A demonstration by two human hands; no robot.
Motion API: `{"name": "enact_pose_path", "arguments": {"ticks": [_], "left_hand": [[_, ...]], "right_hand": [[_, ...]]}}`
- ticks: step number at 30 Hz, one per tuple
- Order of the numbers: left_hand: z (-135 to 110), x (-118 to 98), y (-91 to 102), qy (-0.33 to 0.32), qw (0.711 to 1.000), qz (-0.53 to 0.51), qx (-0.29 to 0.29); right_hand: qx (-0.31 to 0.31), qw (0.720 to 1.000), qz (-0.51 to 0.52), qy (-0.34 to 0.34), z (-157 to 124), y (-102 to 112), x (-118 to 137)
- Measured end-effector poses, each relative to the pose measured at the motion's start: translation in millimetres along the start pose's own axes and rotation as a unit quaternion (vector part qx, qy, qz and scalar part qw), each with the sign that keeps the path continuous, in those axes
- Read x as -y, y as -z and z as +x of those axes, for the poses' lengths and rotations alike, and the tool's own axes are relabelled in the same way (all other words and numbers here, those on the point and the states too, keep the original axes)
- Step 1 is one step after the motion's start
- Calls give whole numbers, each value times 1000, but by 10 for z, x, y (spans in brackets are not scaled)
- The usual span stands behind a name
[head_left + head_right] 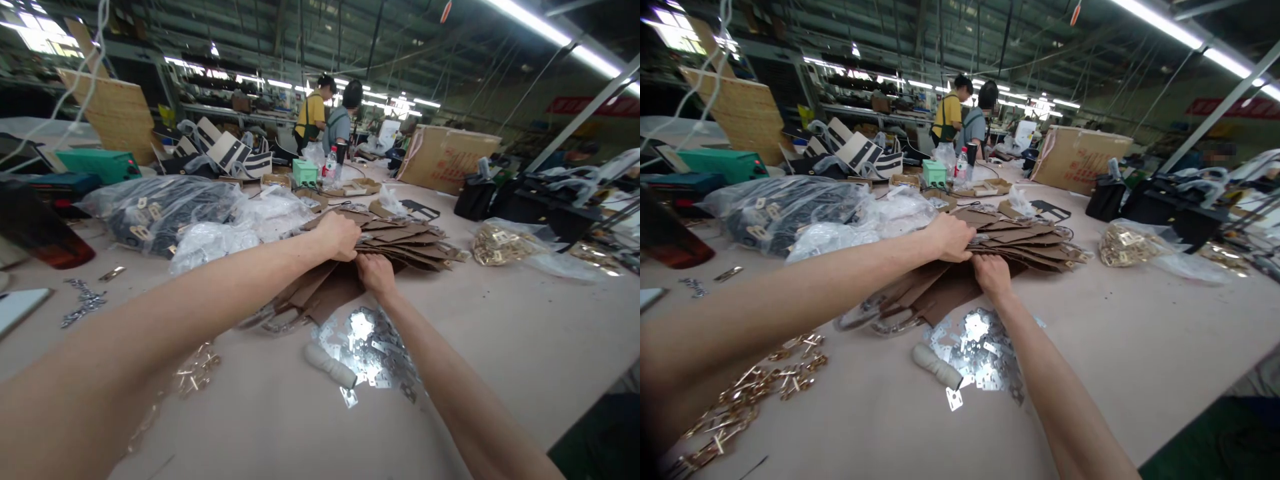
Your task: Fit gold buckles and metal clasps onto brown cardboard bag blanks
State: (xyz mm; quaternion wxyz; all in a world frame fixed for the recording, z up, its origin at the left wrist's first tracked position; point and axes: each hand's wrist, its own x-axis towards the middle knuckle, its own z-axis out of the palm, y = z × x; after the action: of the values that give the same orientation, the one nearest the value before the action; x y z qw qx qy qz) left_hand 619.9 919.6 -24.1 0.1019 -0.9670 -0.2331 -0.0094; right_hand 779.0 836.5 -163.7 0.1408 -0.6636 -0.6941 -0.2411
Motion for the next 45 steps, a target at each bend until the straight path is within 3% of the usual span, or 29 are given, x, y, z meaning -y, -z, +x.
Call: {"name": "enact_pose_path", "arguments": {"ticks": [5,10,14,17,19,24,27,31,35,37,41,45], "left_hand": [[-125,7,-139,16,999,31,37],[-121,137,-82,-15,999,3,53],[-81,205,19,-16,998,0,57],[-69,199,31,-18,998,0,64],[-74,185,13,-16,998,-5,65],[-128,135,-60,-14,998,-8,54],[-186,65,-125,7,998,-36,45],[-257,-73,-257,22,998,-29,45],[-228,-92,-329,-15,998,-27,53],[-188,-36,-350,-28,998,-37,54],[-216,1,-557,-21,994,-86,68],[-460,-214,-986,15,992,-122,24]], "right_hand": [[10,999,28,-16,14,29,30],[-16,986,137,95,-285,84,-209],[37,983,117,139,-410,85,-368],[64,984,69,149,-367,53,-343],[68,989,28,132,-304,31,-285],[66,996,-22,-48,-133,13,-131],[87,991,-10,-97,-71,28,-75],[121,990,16,-76,-118,114,-117],[169,975,142,32,-332,217,-329],[170,964,197,51,-458,207,-435],[137,967,215,-17,-660,71,-473],[123,967,217,-59,-753,50,-352]]}}
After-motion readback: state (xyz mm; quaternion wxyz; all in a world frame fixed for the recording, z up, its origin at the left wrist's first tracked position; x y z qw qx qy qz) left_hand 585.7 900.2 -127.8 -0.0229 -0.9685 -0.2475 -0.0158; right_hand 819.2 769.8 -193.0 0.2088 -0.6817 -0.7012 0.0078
